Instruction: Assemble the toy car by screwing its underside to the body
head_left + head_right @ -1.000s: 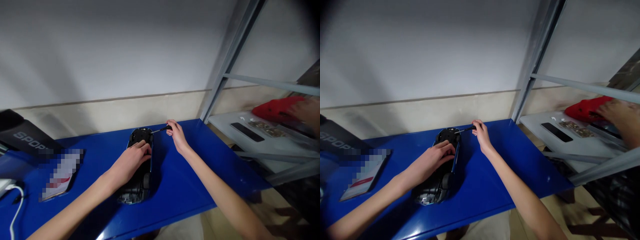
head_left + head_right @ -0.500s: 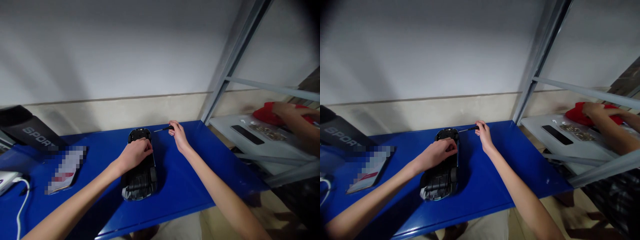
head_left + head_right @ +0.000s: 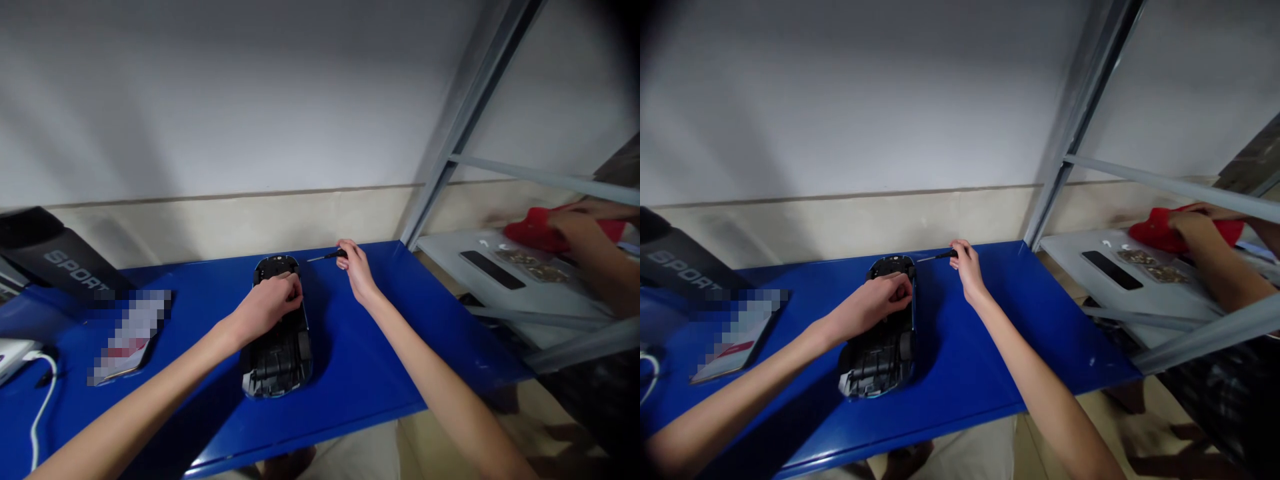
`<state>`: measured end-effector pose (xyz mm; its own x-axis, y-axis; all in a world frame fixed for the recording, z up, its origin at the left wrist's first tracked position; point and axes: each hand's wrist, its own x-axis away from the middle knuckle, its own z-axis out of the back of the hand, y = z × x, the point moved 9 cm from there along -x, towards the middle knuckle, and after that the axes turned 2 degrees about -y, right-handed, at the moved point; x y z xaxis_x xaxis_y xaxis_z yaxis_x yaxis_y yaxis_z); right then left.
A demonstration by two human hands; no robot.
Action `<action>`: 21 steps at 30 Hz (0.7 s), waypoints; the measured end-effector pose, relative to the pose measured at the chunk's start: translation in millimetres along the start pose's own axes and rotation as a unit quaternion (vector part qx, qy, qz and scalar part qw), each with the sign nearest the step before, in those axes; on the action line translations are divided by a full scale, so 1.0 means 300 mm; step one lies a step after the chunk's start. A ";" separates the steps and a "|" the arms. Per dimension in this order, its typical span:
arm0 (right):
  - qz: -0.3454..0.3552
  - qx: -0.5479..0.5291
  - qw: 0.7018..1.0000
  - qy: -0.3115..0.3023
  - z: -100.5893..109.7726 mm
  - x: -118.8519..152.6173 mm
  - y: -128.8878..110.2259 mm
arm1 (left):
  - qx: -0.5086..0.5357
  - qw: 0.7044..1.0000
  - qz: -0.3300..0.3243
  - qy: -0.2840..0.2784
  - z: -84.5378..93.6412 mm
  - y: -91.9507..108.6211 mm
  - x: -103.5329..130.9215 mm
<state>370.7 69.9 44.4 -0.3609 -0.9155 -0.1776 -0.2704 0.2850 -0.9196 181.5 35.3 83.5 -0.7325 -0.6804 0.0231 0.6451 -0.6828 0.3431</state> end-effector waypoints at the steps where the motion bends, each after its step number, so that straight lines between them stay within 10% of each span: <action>1: 0.000 0.000 1.000 -0.002 -0.002 0.001 -0.001 | -0.002 1.000 -0.015 0.004 0.003 0.008 0.008; 21: -0.020 0.026 0.999 0.006 0.014 0.001 0.006 | 0.018 0.992 0.002 -0.126 -0.012 0.039 -0.059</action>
<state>373.7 68.9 41.1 -0.3615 -0.9224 -0.1362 -0.2373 0.2323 -0.9432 202.7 38.3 83.9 -0.7640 -0.5918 0.2572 0.6432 -0.6668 0.3764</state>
